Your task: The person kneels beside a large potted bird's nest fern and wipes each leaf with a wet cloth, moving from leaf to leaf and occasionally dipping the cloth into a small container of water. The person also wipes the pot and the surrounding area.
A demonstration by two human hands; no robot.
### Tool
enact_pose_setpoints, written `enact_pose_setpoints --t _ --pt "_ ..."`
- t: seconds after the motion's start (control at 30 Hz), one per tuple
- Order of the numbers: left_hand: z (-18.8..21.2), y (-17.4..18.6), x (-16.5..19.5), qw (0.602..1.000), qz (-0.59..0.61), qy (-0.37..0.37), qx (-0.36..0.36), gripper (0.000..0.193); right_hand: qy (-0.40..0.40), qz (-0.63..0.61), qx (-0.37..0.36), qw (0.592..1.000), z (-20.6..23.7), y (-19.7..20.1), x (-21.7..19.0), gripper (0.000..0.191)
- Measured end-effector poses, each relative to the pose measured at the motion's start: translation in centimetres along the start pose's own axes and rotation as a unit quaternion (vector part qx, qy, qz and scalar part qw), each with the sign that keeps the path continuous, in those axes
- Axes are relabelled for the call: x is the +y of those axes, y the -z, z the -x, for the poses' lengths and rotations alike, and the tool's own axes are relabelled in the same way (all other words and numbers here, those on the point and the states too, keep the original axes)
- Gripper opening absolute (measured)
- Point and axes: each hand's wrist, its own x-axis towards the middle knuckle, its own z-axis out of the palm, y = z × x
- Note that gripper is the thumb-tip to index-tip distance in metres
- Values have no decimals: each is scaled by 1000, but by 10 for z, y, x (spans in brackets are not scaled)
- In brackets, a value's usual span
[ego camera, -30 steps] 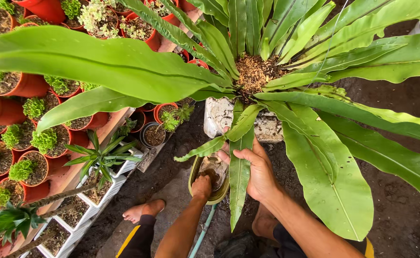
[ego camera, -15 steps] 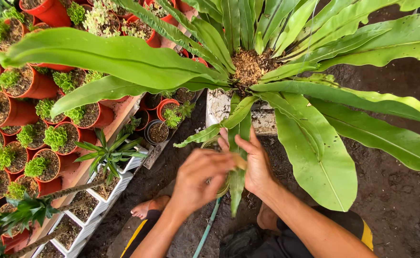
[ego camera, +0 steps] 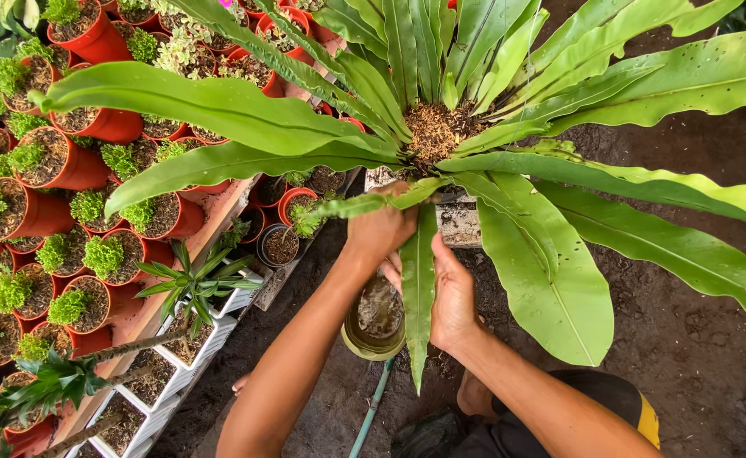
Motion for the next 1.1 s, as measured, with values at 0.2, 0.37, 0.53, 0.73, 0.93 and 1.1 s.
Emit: enact_pose_setpoints --t 0.2,0.37,0.53,0.73,0.93,1.1 --pt "-10 -5 -5 993 112 33 26 31 -5 -1 47 999 -1 -2 -2 56" --pt "43 23 4 980 199 -12 2 30 -21 22 108 994 0 8 -3 76" --pt "112 24 -13 973 201 -50 99 32 -28 29 100 994 0 9 0 82" --pt "141 -87 -84 962 153 174 146 22 -12 33 159 987 -10 6 -3 75" --pt "153 -242 -94 966 53 218 -131 28 10 184 271 945 -19 9 -8 69" --pt "149 -265 -96 931 -28 195 -308 48 2 214 275 937 -20 24 -6 70"
